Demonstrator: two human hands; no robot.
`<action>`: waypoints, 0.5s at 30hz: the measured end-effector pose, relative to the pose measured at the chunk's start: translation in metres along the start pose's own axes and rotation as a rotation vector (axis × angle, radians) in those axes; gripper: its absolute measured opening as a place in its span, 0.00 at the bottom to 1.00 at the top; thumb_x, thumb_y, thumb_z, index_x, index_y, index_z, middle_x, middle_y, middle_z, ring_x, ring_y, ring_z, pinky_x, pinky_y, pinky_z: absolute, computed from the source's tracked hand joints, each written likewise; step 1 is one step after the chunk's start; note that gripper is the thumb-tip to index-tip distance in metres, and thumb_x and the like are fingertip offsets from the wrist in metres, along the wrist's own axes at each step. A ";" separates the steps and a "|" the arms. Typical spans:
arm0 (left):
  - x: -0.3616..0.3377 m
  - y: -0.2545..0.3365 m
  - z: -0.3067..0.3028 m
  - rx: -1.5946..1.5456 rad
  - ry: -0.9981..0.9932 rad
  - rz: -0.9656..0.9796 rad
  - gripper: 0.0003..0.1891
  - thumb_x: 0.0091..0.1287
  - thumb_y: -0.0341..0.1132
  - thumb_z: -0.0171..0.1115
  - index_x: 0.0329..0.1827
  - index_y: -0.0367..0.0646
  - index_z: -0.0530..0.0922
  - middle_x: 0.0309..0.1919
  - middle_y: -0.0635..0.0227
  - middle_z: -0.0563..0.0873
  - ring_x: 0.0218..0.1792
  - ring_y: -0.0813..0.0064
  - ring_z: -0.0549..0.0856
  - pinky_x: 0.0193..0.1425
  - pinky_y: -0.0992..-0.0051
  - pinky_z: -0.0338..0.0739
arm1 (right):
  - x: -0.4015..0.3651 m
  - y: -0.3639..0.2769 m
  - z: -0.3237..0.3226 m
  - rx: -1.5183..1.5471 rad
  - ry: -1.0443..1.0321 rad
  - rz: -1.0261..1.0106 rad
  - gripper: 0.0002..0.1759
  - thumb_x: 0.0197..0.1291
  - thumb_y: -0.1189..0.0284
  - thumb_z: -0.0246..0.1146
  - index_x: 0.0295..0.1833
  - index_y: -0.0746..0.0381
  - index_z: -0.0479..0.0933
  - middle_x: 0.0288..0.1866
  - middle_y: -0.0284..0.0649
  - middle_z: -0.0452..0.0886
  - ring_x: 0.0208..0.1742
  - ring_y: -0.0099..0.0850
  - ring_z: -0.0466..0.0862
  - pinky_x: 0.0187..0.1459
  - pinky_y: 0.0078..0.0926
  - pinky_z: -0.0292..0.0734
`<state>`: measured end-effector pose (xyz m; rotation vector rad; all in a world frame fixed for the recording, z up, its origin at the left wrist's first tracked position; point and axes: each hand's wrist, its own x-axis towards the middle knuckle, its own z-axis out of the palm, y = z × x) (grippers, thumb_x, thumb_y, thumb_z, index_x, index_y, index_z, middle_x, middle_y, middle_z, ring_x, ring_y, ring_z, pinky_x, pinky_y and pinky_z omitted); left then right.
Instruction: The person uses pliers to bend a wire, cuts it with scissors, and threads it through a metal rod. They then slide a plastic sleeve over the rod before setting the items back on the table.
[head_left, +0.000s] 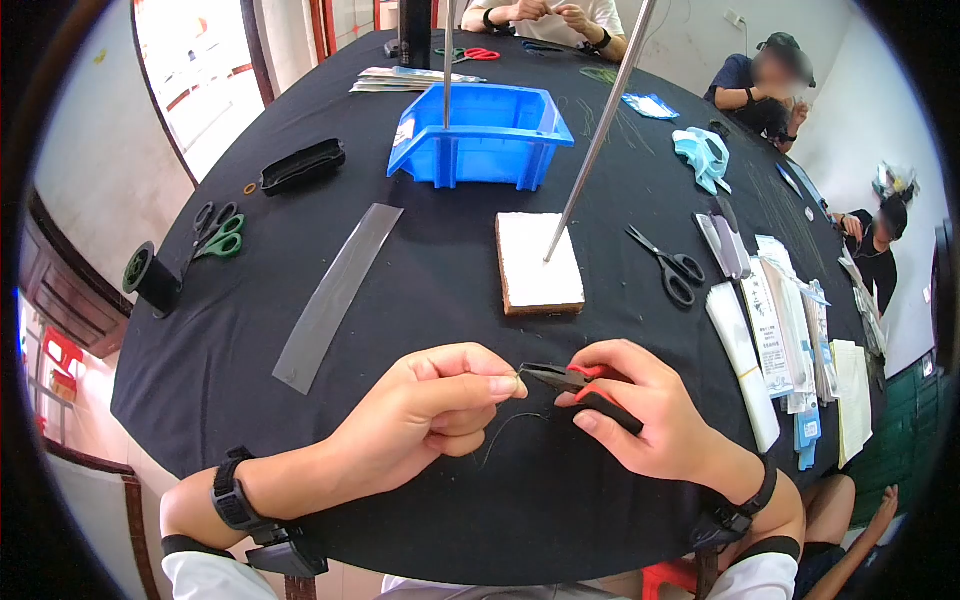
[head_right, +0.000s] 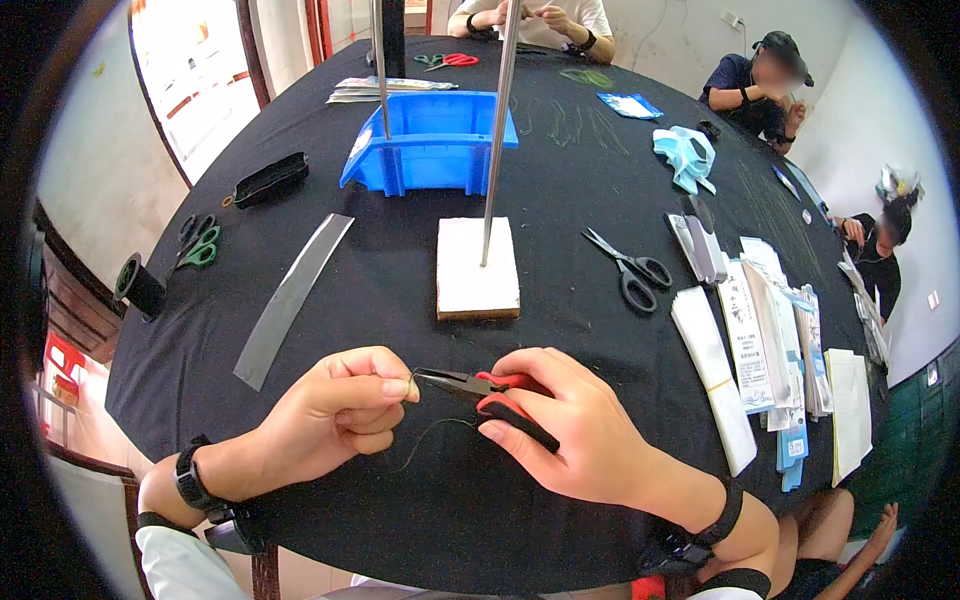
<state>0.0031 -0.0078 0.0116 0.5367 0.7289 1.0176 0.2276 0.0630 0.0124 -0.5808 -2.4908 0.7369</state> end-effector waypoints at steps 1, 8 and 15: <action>0.000 0.000 0.000 -0.013 -0.007 0.004 0.05 0.67 0.31 0.57 0.37 0.39 0.78 0.14 0.82 0.60 0.16 0.89 0.56 0.20 0.83 0.49 | 0.000 0.000 -0.001 -0.045 -0.008 0.005 0.09 0.54 0.75 0.63 0.37 0.70 0.80 0.46 0.47 0.75 0.44 0.36 0.79 0.45 0.27 0.76; 0.000 -0.001 0.000 0.019 0.010 0.032 0.05 0.67 0.31 0.57 0.38 0.38 0.78 0.15 0.81 0.60 0.16 0.89 0.56 0.21 0.83 0.49 | 0.000 -0.001 0.002 -0.036 0.027 -0.069 0.13 0.52 0.69 0.67 0.35 0.69 0.78 0.41 0.46 0.75 0.40 0.38 0.78 0.40 0.31 0.74; 0.000 -0.002 0.001 0.059 0.004 0.059 0.05 0.67 0.31 0.58 0.37 0.38 0.78 0.15 0.81 0.61 0.17 0.88 0.57 0.21 0.82 0.50 | 0.000 -0.001 0.002 -0.041 0.027 -0.101 0.12 0.51 0.69 0.68 0.33 0.69 0.78 0.37 0.44 0.76 0.35 0.36 0.77 0.36 0.30 0.72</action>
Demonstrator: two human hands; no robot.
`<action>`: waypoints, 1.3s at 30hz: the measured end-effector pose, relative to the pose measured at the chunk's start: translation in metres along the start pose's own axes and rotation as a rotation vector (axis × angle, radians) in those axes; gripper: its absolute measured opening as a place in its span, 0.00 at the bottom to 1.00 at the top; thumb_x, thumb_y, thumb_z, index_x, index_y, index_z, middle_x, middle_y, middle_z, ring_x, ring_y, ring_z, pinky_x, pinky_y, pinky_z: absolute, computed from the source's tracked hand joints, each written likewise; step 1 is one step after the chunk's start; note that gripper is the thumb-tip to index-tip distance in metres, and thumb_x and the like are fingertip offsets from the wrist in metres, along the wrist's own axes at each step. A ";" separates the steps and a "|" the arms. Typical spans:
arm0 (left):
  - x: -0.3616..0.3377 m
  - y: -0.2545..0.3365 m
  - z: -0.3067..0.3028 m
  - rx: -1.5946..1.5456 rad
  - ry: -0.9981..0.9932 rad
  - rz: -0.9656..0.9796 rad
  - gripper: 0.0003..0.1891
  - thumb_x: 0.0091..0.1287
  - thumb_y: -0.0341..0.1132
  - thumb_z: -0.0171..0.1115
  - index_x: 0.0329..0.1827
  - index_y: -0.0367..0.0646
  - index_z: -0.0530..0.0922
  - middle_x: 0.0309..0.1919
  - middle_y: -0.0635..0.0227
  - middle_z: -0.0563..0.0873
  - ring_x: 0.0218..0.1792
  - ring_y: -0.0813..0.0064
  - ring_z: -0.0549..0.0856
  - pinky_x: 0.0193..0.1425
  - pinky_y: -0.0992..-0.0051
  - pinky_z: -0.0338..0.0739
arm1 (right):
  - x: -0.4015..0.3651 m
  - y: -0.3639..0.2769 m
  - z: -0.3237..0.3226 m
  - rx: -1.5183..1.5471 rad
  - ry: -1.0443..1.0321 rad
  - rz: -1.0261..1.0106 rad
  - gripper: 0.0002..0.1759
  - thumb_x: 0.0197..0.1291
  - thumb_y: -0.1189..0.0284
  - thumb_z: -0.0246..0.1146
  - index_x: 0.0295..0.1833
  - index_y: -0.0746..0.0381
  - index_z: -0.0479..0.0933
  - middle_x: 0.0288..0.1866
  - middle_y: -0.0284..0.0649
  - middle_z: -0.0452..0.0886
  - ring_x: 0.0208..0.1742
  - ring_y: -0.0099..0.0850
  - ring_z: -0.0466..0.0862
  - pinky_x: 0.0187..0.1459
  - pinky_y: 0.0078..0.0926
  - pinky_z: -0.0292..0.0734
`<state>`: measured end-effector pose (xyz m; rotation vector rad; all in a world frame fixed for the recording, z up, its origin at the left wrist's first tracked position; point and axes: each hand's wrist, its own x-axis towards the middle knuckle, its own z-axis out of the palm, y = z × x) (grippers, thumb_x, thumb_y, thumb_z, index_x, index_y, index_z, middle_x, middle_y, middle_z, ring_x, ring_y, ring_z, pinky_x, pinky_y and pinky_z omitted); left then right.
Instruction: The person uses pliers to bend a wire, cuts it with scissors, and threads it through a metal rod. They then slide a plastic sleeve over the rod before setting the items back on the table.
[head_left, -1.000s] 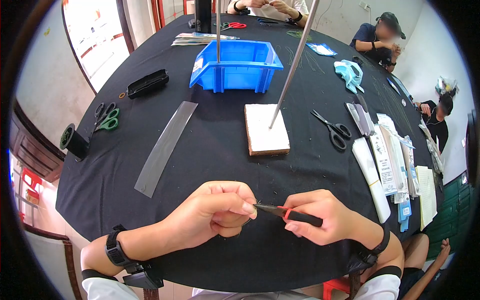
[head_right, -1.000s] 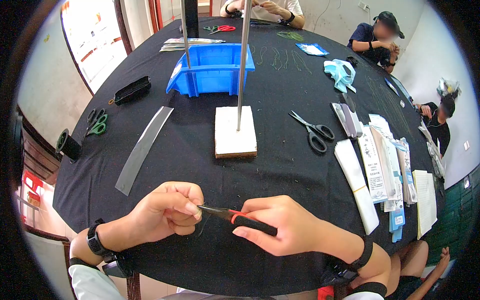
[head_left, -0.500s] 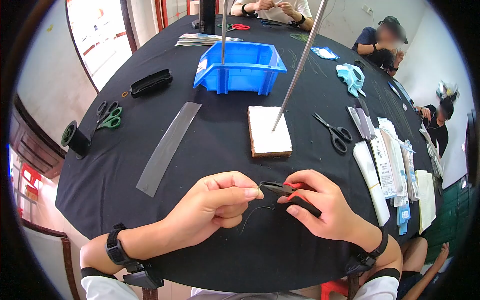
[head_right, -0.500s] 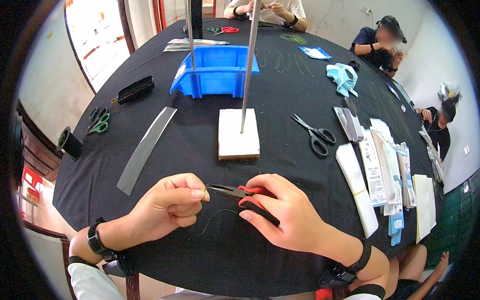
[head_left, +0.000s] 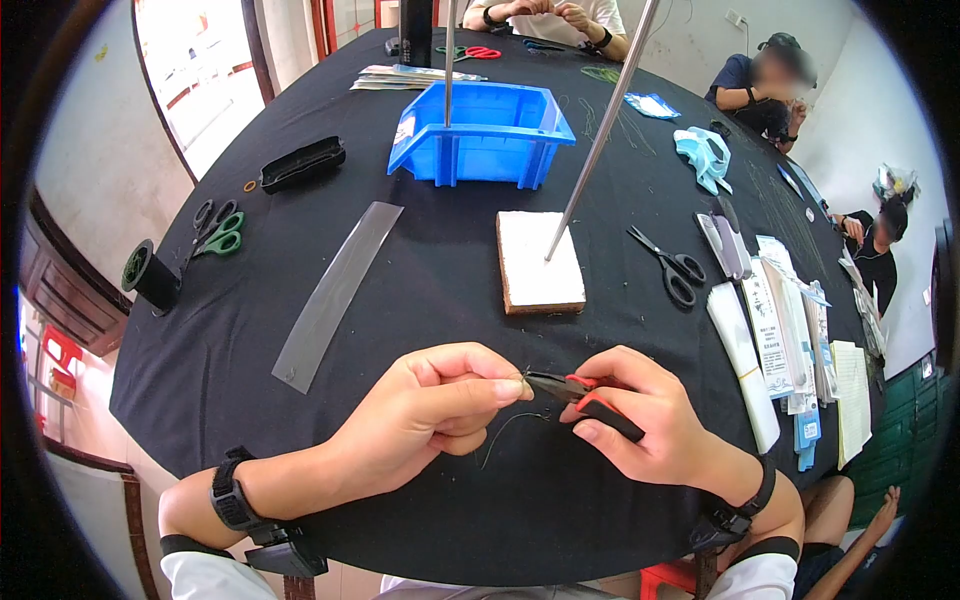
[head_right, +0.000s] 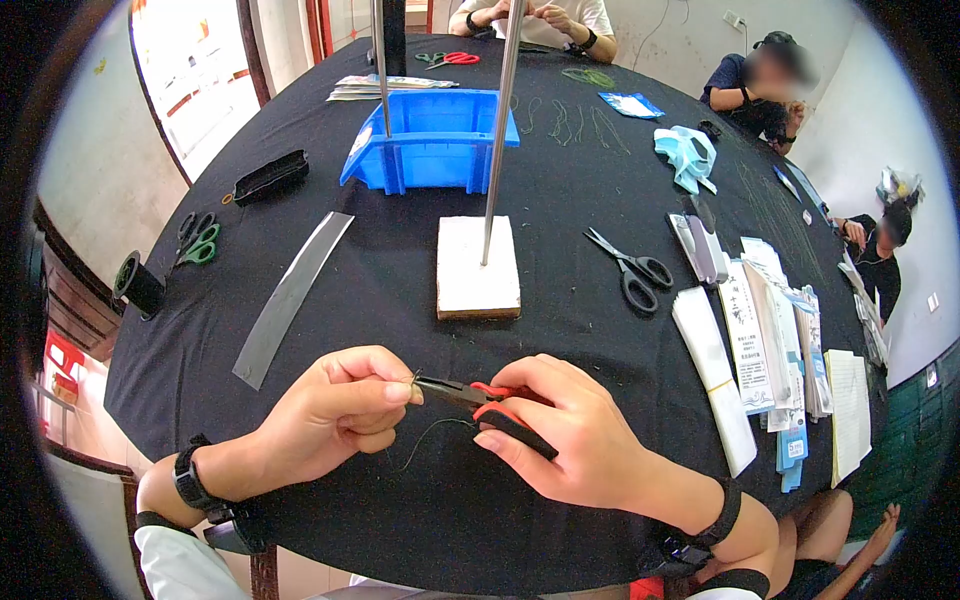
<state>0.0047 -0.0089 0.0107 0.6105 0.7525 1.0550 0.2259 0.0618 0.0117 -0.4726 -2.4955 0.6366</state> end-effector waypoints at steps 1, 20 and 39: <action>0.000 0.000 0.000 0.000 -0.002 0.001 0.05 0.67 0.31 0.58 0.38 0.38 0.78 0.15 0.81 0.62 0.17 0.88 0.57 0.21 0.82 0.50 | 0.000 0.000 0.000 -0.017 0.006 -0.011 0.12 0.51 0.69 0.68 0.33 0.69 0.78 0.36 0.43 0.76 0.34 0.36 0.77 0.36 0.30 0.72; 0.000 0.000 0.001 0.041 0.044 0.015 0.05 0.67 0.31 0.58 0.38 0.39 0.77 0.17 0.80 0.63 0.18 0.88 0.58 0.22 0.82 0.50 | 0.000 -0.002 0.001 -0.135 0.059 -0.028 0.12 0.48 0.71 0.69 0.31 0.68 0.77 0.37 0.43 0.75 0.34 0.36 0.77 0.36 0.30 0.72; 0.000 -0.001 0.000 0.018 0.040 0.004 0.05 0.67 0.31 0.58 0.39 0.38 0.77 0.16 0.81 0.62 0.18 0.89 0.58 0.22 0.83 0.51 | 0.002 -0.003 0.000 -0.160 0.079 -0.022 0.12 0.47 0.72 0.70 0.32 0.68 0.78 0.38 0.43 0.75 0.37 0.37 0.76 0.38 0.31 0.72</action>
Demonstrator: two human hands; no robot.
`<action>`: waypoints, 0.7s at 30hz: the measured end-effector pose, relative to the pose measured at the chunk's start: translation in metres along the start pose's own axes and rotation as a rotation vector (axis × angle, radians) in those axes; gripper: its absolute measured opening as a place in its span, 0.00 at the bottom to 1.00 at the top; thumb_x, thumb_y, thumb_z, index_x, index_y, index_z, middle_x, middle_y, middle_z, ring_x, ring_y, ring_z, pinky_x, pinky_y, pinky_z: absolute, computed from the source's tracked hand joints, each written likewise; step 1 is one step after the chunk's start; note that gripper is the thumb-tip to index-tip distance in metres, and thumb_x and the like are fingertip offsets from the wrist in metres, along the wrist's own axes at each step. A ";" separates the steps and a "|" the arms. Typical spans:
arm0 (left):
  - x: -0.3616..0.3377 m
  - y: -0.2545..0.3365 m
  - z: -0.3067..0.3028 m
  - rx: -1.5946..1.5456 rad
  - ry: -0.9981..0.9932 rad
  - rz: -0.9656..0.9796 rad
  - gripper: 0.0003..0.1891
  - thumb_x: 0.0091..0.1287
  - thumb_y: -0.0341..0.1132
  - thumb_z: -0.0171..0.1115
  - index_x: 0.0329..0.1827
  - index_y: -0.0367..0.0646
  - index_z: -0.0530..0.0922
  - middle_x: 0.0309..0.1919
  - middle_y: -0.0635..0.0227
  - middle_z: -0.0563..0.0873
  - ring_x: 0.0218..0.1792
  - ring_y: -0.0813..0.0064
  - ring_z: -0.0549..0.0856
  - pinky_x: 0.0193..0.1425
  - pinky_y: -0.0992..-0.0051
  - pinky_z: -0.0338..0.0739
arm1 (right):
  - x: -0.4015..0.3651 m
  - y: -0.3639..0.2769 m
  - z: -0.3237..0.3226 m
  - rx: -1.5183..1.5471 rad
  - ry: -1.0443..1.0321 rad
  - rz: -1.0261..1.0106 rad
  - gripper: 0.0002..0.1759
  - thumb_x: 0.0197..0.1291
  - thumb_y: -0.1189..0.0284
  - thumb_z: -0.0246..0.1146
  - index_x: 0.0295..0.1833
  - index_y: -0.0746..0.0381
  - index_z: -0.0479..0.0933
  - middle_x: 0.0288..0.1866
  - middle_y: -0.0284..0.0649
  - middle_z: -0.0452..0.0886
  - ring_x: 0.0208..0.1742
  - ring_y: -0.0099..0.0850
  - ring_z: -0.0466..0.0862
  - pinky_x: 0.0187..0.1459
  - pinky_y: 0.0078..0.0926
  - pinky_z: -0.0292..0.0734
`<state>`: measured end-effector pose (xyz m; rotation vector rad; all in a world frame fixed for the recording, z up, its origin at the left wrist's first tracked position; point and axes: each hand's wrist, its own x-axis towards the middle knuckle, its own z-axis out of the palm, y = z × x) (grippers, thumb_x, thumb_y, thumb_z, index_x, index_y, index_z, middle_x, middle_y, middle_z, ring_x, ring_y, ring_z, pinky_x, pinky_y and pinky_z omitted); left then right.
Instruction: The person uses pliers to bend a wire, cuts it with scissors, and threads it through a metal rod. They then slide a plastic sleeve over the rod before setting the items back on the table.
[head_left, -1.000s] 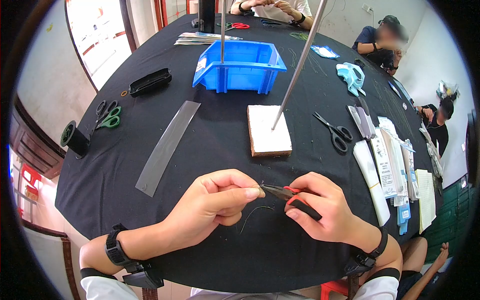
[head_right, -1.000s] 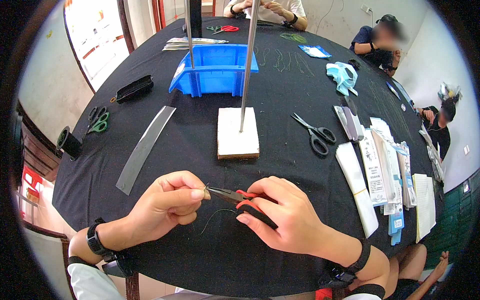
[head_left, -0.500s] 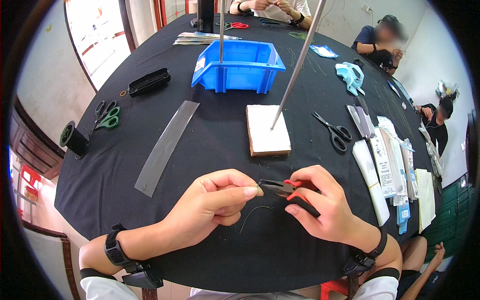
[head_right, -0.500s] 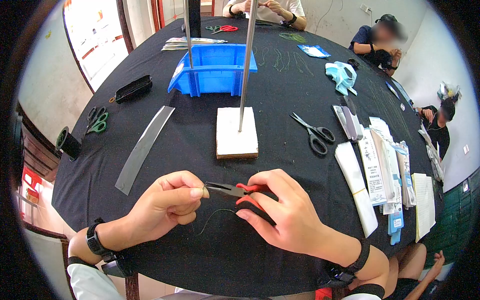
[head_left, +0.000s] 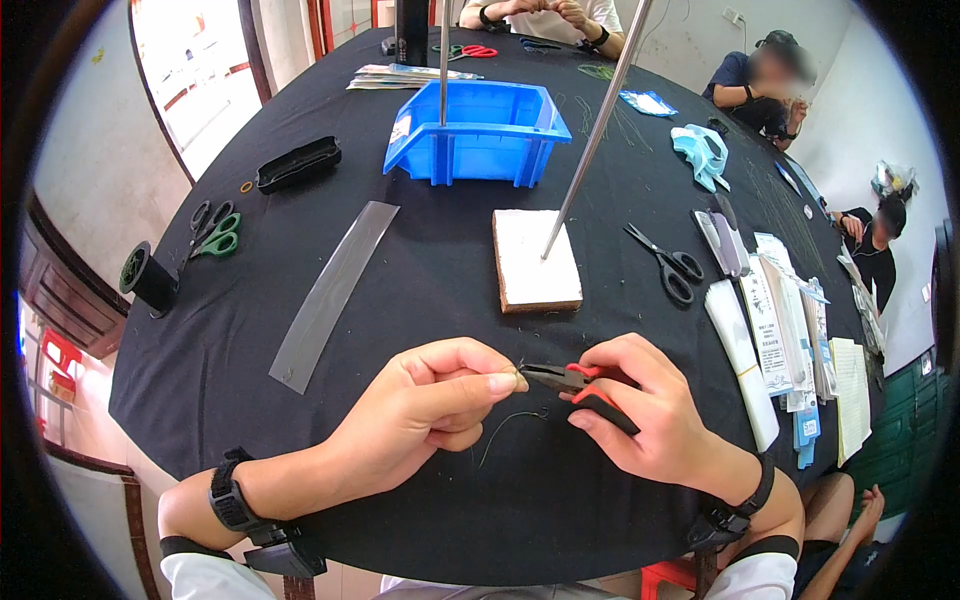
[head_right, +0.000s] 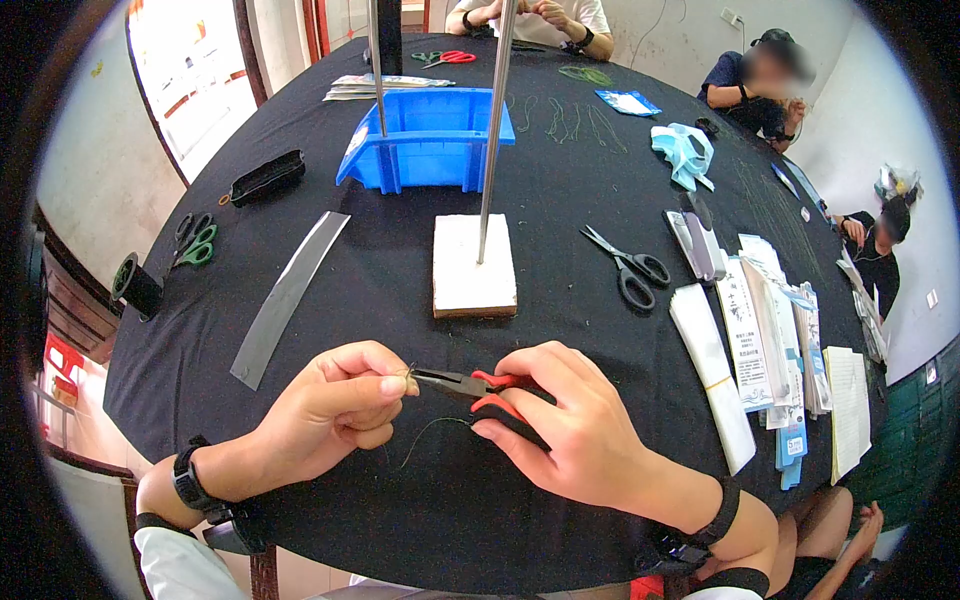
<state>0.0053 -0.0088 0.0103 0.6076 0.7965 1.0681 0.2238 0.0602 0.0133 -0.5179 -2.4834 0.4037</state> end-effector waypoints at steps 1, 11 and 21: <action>0.000 0.000 0.000 -0.004 -0.001 -0.005 0.05 0.67 0.31 0.58 0.39 0.38 0.77 0.16 0.81 0.62 0.18 0.89 0.58 0.22 0.83 0.51 | 0.000 0.000 0.000 0.002 0.002 -0.008 0.11 0.47 0.72 0.70 0.32 0.68 0.78 0.38 0.43 0.75 0.37 0.37 0.76 0.38 0.31 0.72; 0.000 0.000 0.000 -0.006 -0.003 -0.006 0.05 0.67 0.31 0.57 0.39 0.38 0.77 0.16 0.81 0.62 0.18 0.89 0.58 0.22 0.83 0.50 | 0.000 0.002 0.001 -0.025 0.021 -0.063 0.11 0.44 0.74 0.71 0.31 0.69 0.78 0.37 0.42 0.76 0.34 0.35 0.76 0.33 0.28 0.73; 0.000 -0.002 0.000 0.066 0.043 -0.002 0.04 0.67 0.30 0.58 0.38 0.39 0.77 0.17 0.80 0.64 0.17 0.89 0.58 0.21 0.83 0.51 | -0.004 0.002 0.002 -0.028 -0.031 -0.071 0.11 0.43 0.74 0.71 0.29 0.68 0.77 0.36 0.42 0.76 0.31 0.35 0.76 0.30 0.28 0.73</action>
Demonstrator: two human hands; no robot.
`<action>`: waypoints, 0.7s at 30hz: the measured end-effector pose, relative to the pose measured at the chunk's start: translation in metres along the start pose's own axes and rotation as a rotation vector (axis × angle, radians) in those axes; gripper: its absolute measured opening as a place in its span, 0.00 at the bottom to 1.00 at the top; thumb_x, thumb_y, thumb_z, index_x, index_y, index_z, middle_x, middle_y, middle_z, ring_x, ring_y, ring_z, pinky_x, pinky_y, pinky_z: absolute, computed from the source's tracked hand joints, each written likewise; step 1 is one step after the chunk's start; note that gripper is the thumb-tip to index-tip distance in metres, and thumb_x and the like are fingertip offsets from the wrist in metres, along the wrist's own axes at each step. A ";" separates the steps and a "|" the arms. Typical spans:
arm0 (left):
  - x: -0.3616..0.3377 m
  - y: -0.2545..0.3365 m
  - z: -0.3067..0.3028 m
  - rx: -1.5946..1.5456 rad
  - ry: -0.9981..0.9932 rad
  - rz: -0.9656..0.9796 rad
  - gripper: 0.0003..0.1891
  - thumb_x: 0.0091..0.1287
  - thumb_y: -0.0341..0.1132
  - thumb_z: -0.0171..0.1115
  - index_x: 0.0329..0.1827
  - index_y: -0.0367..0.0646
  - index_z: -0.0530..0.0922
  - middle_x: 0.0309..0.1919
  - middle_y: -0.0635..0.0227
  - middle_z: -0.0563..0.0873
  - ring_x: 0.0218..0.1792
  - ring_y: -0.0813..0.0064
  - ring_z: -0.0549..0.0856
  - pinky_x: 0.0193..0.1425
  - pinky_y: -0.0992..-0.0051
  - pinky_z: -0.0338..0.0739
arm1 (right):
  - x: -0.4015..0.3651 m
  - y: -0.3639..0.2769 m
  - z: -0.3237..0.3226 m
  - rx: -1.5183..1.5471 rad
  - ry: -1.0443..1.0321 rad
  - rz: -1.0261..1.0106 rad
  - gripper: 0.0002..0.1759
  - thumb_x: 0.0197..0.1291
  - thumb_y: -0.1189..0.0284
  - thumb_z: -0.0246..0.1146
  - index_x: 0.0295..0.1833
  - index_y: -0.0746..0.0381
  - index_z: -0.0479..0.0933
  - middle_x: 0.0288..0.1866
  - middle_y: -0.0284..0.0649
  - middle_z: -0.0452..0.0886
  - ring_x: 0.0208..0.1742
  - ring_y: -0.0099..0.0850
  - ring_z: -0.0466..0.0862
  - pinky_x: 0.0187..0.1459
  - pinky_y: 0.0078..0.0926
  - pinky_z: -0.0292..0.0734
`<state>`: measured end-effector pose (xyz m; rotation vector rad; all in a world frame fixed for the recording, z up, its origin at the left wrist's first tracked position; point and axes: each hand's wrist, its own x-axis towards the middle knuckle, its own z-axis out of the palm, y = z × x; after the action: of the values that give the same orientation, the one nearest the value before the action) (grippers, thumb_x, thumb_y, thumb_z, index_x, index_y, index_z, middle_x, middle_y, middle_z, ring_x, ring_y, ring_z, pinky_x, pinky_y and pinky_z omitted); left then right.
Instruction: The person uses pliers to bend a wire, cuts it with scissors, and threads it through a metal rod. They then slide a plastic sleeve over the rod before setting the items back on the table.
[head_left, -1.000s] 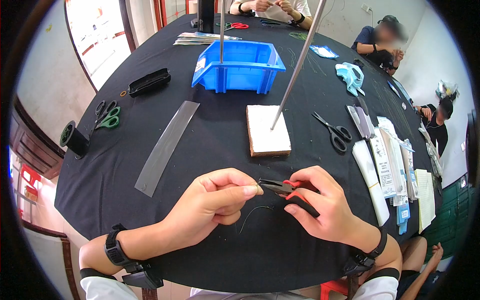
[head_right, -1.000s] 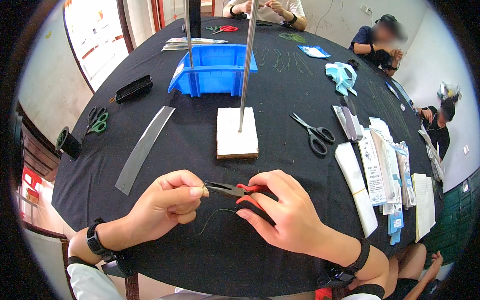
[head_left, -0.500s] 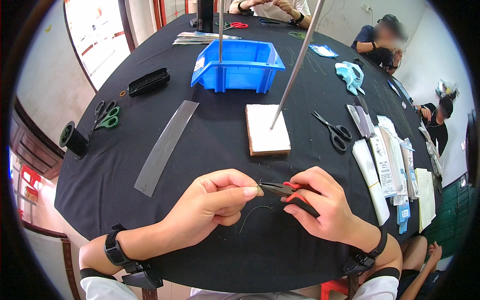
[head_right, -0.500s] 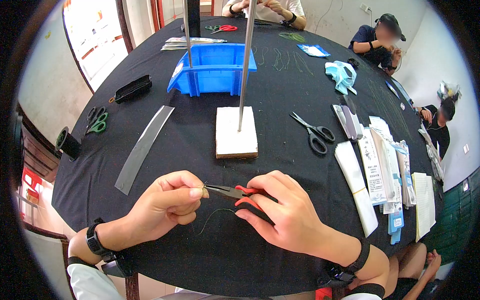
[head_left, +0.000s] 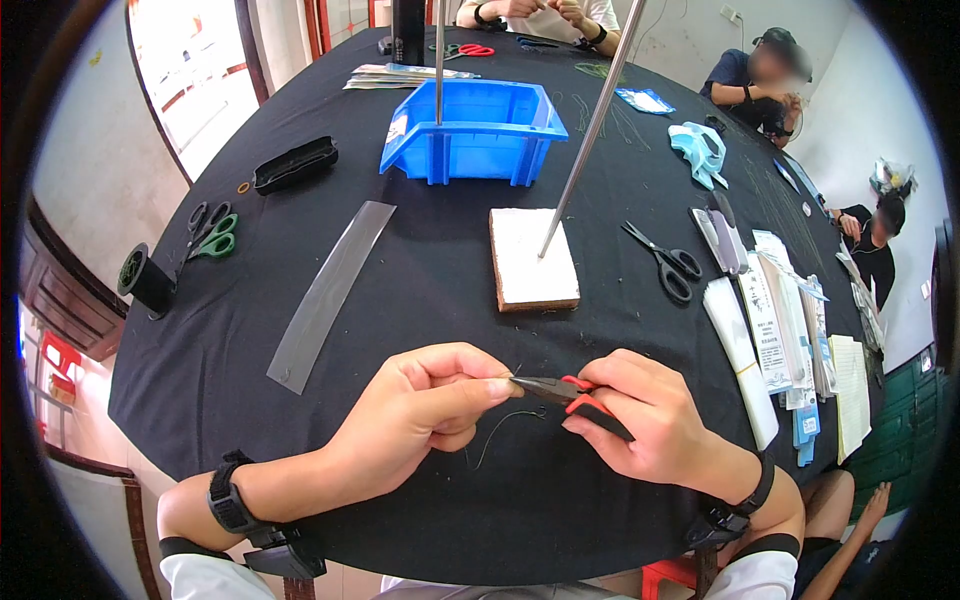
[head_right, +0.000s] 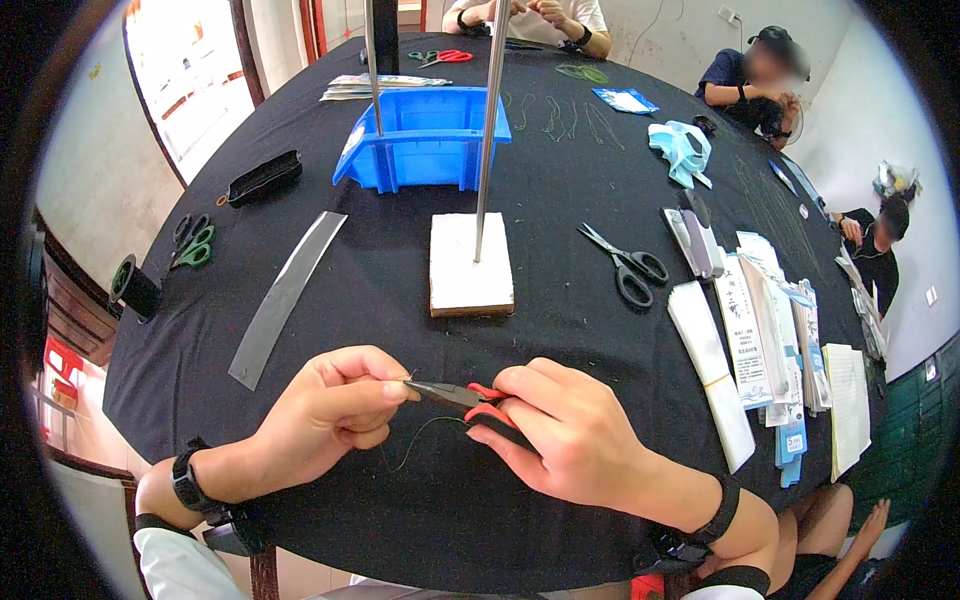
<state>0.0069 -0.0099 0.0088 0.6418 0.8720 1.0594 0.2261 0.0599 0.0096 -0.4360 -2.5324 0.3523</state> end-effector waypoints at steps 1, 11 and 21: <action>0.000 0.000 0.000 0.023 0.014 0.007 0.04 0.66 0.30 0.58 0.38 0.39 0.77 0.17 0.80 0.65 0.17 0.89 0.59 0.21 0.83 0.51 | 0.000 0.000 0.000 -0.001 -0.005 -0.001 0.11 0.43 0.74 0.71 0.29 0.68 0.77 0.36 0.42 0.76 0.31 0.35 0.76 0.30 0.28 0.73; 0.001 0.002 -0.001 -0.071 -0.003 -0.014 0.04 0.66 0.31 0.58 0.38 0.39 0.77 0.17 0.80 0.65 0.17 0.89 0.58 0.22 0.83 0.51 | 0.006 -0.003 -0.003 -0.147 0.046 0.079 0.13 0.43 0.71 0.71 0.32 0.67 0.77 0.43 0.41 0.72 0.43 0.38 0.76 0.46 0.36 0.71; 0.000 0.001 0.001 0.068 0.059 0.055 0.03 0.65 0.28 0.59 0.36 0.36 0.77 0.18 0.78 0.70 0.16 0.90 0.60 0.20 0.84 0.53 | 0.005 -0.005 -0.003 -0.219 0.025 0.052 0.13 0.43 0.70 0.71 0.31 0.66 0.77 0.42 0.40 0.71 0.42 0.36 0.75 0.43 0.34 0.70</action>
<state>0.0075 -0.0096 0.0103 0.6977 0.9493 1.1066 0.2226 0.0582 0.0163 -0.5869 -2.5488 0.0876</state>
